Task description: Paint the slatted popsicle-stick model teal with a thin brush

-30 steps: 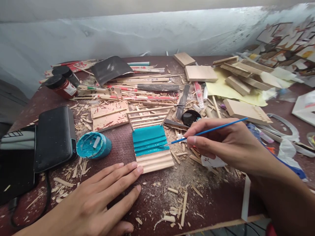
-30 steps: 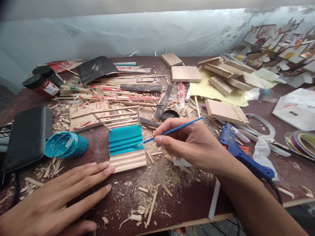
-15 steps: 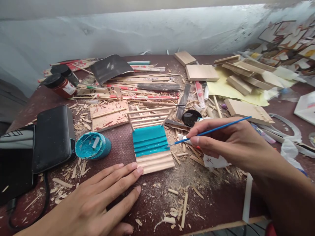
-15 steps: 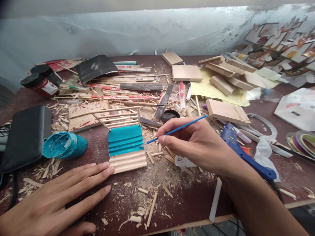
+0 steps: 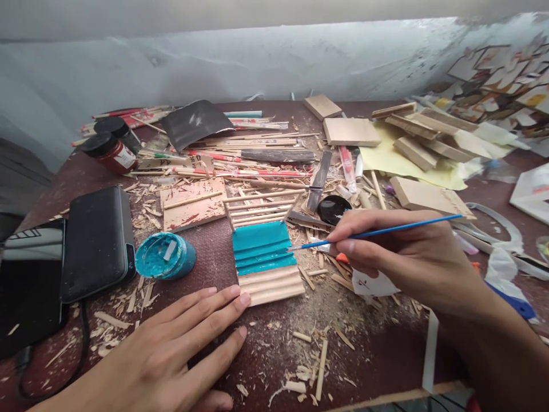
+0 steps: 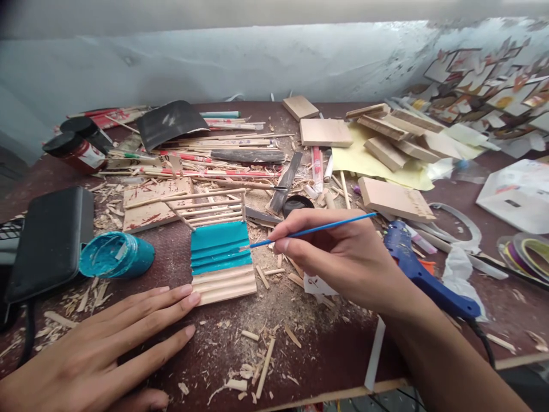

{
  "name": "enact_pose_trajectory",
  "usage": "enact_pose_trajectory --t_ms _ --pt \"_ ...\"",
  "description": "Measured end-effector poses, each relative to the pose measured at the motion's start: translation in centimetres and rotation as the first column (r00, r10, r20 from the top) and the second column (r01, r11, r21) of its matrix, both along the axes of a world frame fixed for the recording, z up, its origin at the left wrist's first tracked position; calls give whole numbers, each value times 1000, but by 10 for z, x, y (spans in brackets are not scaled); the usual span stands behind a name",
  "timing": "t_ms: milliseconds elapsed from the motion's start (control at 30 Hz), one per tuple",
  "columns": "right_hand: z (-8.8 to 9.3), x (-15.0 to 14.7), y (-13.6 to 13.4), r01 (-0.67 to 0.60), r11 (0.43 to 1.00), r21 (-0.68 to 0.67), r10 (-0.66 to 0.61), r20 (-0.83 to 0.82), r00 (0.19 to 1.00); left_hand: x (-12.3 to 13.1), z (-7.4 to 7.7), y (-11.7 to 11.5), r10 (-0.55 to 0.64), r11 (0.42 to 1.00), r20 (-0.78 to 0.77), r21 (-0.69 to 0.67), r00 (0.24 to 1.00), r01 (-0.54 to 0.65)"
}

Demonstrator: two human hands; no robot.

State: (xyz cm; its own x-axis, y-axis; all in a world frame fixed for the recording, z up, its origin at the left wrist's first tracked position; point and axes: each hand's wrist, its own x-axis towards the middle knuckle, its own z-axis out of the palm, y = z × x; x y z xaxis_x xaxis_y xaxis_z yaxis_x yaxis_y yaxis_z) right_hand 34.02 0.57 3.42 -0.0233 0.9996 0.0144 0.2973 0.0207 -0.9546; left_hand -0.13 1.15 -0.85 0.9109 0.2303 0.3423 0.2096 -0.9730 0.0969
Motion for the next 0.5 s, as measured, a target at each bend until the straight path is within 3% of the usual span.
enact_pose_trajectory --t_ms 233,500 --pt "0 -7 3 -11 998 -56 15 64 998 -2 0 1 -6 1000 -7 -2 1000 6" --pt "2 2 4 59 998 10 -60 106 993 -1 0 2 -6 1000 -6 -1 1000 6"
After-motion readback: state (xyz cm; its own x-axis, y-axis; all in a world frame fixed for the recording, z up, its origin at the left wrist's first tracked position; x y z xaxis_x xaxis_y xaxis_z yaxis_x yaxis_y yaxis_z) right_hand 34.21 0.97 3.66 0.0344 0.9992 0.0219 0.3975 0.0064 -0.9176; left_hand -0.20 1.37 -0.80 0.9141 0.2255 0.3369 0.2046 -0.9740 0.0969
